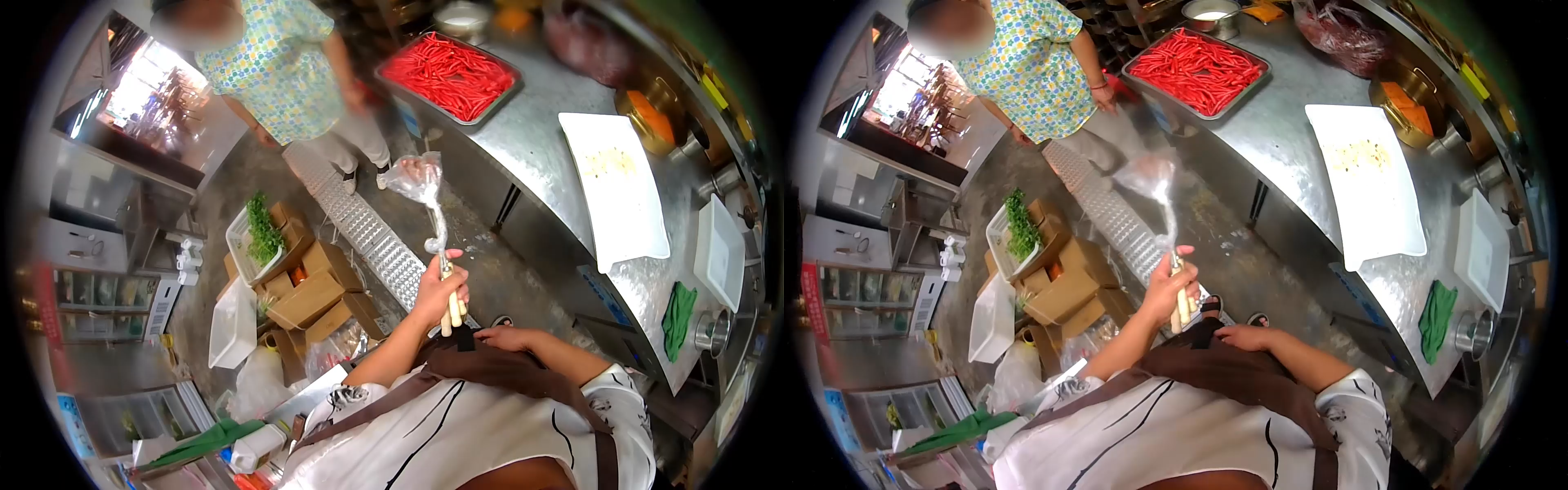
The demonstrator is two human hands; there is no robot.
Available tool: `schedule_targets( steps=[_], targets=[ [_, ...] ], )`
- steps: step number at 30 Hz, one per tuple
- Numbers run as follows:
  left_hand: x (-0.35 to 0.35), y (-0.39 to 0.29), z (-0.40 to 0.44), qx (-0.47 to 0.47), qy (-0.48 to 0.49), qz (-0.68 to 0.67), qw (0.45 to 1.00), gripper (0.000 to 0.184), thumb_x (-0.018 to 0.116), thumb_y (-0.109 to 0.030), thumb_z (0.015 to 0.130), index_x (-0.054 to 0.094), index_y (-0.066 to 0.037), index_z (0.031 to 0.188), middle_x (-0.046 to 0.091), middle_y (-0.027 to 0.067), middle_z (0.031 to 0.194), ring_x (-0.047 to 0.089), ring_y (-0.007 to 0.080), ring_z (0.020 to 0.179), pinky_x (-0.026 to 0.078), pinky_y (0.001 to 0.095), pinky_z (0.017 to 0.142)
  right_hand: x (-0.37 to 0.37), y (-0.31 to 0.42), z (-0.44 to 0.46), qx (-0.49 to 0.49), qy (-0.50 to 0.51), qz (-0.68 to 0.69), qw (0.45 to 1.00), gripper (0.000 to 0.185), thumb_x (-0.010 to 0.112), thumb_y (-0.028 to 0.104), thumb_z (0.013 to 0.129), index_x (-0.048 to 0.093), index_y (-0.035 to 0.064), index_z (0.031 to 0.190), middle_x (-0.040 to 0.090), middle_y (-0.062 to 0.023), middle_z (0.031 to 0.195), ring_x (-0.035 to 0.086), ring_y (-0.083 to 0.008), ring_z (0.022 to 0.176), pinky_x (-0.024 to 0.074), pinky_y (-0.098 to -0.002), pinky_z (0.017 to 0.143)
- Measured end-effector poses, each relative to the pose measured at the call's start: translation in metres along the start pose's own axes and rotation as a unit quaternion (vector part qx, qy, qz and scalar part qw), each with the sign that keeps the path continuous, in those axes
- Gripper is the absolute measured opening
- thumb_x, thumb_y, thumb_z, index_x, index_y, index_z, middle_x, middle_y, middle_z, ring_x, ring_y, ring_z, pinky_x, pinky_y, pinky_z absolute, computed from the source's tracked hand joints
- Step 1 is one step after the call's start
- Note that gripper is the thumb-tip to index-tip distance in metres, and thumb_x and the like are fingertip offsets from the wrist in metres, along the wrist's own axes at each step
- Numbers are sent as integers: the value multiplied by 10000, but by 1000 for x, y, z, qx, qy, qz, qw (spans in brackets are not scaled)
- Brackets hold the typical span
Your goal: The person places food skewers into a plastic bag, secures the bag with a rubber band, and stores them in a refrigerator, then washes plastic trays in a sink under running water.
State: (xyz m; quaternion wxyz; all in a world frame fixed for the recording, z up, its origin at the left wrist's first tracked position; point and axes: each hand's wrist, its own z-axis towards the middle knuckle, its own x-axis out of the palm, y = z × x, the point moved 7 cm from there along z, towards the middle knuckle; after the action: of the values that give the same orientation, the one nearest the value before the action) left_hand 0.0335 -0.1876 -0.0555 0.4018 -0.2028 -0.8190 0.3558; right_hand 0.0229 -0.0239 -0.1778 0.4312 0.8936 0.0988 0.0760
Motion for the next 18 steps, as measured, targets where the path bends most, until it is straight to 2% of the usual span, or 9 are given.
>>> schedule_targets(
  steps=[1,2,4,8,10,11,13,16,18],
  targets=[
    [-7,0,-2,4,-28,15,1000,421,487,29,782,374,-61,1177,475,56,769,455,128,530,426,294,505,-1,4,4,-33,-20,-127,991,305,421,171,872,527,30,1121,529,-162,1139,488,-261,1074,384,-335,892],
    [-14,1,-2,12,-37,20,999,418,485,34,777,379,-54,1171,473,61,761,457,133,528,428,297,498,-1,2,9,-30,-21,-123,992,305,421,171,872,527,30,1121,529,-162,1139,488,-261,1074,384,-335,892],
    [-23,1,-6,15,-46,22,999,402,488,27,784,381,-46,1164,470,62,747,456,134,534,433,298,507,3,-6,18,-16,10,-270,963,276,416,165,852,543,9,1041,512,-195,1143,469,-323,1092,386,-379,891],
    [-33,2,-5,14,-59,-1,998,371,491,10,798,385,-39,1150,467,64,730,456,133,541,439,299,517,3,-30,34,-63,-33,-251,966,258,439,189,830,564,15,975,548,-184,1089,510,-320,1046,413,-405,846],
    [-32,0,-6,18,-66,4,998,365,496,7,798,388,-38,1144,469,65,725,458,134,541,442,301,517,8,-45,39,9,39,-392,919,281,507,176,768,579,24,993,592,-191,996,567,-315,947,438,-391,809],
    [-32,-3,-6,23,-73,10,997,359,502,3,799,391,-37,1138,471,67,719,460,134,540,445,302,517,10,-41,35,7,40,-392,919,281,507,176,768,579,24,993,592,-191,996,567,-315,947,438,-391,809],
    [-31,-5,-6,30,-79,14,996,359,508,2,798,391,-33,1136,474,68,717,463,134,539,447,304,516,0,-31,21,26,-45,-441,896,259,503,168,752,615,49,952,620,-172,917,599,-307,876,462,-388,780],
    [-27,-4,-6,34,-90,21,995,358,516,-1,797,393,-29,1133,479,69,716,466,135,536,449,303,514,-5,-39,19,15,-5,-478,878,239,491,169,747,631,64,909,635,-146,911,615,-286,873,466,-408,769],
    [-25,-3,-6,33,-95,24,995,360,521,-6,797,392,-24,1133,478,69,719,465,134,535,447,301,511,-6,-56,22,-3,-15,-482,876,243,479,166,759,632,66,919,629,-151,920,611,-284,871,471,-389,769]
  ],
)
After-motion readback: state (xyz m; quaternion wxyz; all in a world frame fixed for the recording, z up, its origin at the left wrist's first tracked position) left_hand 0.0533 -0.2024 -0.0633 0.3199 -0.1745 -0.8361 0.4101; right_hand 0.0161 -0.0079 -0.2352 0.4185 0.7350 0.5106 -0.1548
